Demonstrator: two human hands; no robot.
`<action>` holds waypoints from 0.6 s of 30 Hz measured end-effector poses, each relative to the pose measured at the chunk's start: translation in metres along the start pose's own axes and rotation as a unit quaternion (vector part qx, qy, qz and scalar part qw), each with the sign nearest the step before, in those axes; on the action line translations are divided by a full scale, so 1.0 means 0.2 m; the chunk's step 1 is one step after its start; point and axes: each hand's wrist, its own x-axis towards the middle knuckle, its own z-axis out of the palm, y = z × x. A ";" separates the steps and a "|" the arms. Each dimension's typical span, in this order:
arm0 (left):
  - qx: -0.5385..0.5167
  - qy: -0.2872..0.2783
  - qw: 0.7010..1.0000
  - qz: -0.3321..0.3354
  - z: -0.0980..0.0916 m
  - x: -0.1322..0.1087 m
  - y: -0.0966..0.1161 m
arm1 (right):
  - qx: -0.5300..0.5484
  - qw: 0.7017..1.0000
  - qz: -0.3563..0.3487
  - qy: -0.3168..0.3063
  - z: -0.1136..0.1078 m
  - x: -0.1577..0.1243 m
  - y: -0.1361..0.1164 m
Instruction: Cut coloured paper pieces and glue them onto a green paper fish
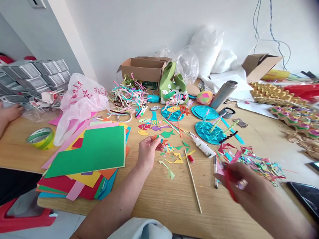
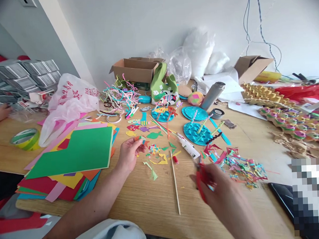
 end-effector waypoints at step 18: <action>-0.006 0.007 1.000 0.006 0.00 0.00 -0.01 | 0.022 0.994 0.089 0.057 0.06 0.01 0.12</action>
